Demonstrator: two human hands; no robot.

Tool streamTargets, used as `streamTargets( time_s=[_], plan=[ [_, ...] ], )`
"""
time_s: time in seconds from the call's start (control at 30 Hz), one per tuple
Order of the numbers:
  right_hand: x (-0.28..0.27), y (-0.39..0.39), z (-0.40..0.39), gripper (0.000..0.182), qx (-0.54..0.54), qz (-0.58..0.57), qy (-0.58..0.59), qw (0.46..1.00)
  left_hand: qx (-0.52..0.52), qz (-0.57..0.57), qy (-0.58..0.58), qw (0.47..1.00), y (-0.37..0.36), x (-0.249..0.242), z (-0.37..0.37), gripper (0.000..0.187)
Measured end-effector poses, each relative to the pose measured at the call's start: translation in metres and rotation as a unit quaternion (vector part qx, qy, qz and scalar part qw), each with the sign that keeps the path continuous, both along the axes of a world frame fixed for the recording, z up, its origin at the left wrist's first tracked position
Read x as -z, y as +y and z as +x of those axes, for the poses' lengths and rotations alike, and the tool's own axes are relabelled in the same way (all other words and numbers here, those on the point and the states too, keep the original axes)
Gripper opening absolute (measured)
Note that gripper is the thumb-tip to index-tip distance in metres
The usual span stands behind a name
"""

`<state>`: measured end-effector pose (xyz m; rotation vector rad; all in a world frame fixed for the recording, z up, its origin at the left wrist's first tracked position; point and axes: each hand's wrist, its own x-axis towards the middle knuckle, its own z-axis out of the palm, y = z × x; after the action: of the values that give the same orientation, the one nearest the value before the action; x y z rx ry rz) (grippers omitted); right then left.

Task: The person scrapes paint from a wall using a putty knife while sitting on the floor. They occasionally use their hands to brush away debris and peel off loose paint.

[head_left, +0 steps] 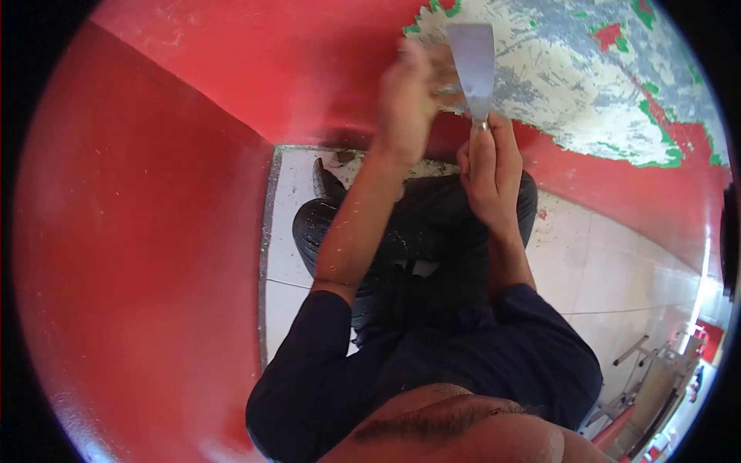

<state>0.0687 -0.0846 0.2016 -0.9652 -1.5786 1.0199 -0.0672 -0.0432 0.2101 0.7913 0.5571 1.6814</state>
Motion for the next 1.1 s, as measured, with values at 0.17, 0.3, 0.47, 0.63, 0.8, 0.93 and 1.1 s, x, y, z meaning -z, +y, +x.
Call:
streamTargets(
  time_s=[0.17, 0.3, 0.47, 0.63, 0.8, 0.93, 1.1],
  plan=[
    [0.019, 0.023, -0.011, 0.027, 0.123, 0.14, -0.075, 0.98, 0.142, -0.024, 0.009, 0.99, 0.016, 0.015, 0.028, 0.046],
    [0.007, 0.021, -0.016, 0.03, 0.122, 0.103, -0.1, 0.982, 0.074, -0.004, 0.055, 0.996, 0.016, -0.005, 0.026, 0.042],
    [0.009, 0.031, -0.014, 0.035, 0.138, 0.184, -0.064, 0.971, 0.05, -0.006, 0.079, 0.996, 0.013, -0.004, 0.034, 0.038],
    [-0.003, 0.026, -0.015, 0.041, 0.092, 0.146, -0.074, 0.982, 0.014, -0.024, 0.06, 0.998, 0.009, -0.01, 0.037, 0.041],
    [-0.004, 0.03, -0.021, 0.042, 0.093, 0.126, -0.09, 0.984, -0.037, -0.028, 0.093, 0.995, 0.017, -0.019, 0.031, 0.043],
    [-0.006, 0.027, -0.022, 0.04, 0.106, 0.16, -0.076, 0.978, -0.008, -0.058, 0.122, 0.991, 0.008, -0.018, 0.025, 0.04],
    [-0.013, 0.029, -0.028, 0.042, 0.128, 0.162, -0.1, 0.973, -0.018, 0.014, 0.142, 0.99, 0.021, -0.023, 0.024, 0.043]
  ],
)
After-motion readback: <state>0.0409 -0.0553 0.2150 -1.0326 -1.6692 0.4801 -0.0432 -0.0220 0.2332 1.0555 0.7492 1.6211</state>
